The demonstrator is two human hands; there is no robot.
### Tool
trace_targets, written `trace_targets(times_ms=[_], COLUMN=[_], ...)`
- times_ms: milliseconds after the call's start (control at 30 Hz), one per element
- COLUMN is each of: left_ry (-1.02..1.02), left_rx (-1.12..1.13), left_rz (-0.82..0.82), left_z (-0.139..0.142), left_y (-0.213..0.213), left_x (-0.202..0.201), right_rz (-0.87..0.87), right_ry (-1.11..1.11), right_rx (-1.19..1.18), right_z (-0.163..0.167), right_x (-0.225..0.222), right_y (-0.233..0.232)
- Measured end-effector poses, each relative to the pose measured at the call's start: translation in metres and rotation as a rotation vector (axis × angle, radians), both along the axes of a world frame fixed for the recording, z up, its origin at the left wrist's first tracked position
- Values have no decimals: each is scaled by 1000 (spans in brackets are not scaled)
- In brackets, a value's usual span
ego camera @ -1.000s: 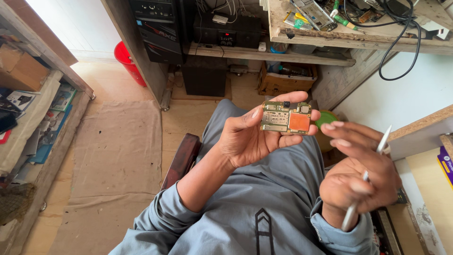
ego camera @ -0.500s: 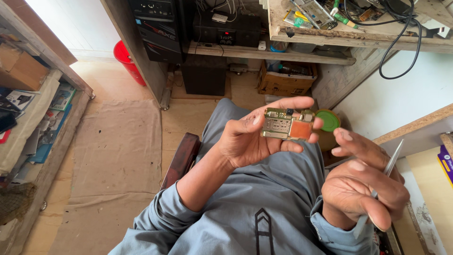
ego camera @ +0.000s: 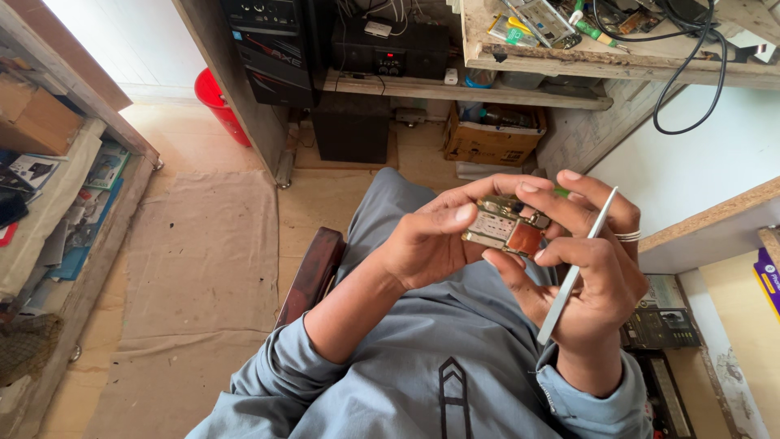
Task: The person holds a small circuit board and uses a metal tool to scrape or adjust components on its surface. They rotate the board to access different sides and continue the scraping action throughout the clip.
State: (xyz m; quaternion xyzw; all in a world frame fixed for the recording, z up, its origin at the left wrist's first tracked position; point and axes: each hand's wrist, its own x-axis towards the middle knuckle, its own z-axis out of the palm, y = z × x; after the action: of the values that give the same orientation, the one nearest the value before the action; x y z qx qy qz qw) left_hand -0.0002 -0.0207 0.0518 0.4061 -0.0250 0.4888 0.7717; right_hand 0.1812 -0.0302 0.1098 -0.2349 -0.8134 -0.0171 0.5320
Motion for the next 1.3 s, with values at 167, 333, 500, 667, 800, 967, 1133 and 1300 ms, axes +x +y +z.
trace_targets(times_ms=[167, 333, 500, 667, 800, 967, 1133, 1300], left_ry=[62, 88, 40, -26, -15, 31, 62, 110], left_rx=[13, 10, -3, -88, -59, -11, 43, 186], left_rz=[67, 61, -19, -34, -35, -12, 101, 337], left_z=[0, 2, 2, -3, -7, -6, 0, 2], left_y=[1, 1, -1, 3, 6, 6, 4, 0], left_x=[3, 3, 0, 3, 3, 1, -1, 0], right_rz=[19, 35, 46, 33, 45, 41, 7, 130], right_ry=[-34, -74, -58, -27, -19, -27, -4, 279], right_rx=[22, 35, 22, 12, 5, 21, 46, -208], right_z=[1, 0, 0, 5, 6, 3, 0, -2], right_x=[2, 4, 1, -2, -3, -1, 2, 3], right_y=[0, 1, 0, -1, 0, 1, 1, -7])
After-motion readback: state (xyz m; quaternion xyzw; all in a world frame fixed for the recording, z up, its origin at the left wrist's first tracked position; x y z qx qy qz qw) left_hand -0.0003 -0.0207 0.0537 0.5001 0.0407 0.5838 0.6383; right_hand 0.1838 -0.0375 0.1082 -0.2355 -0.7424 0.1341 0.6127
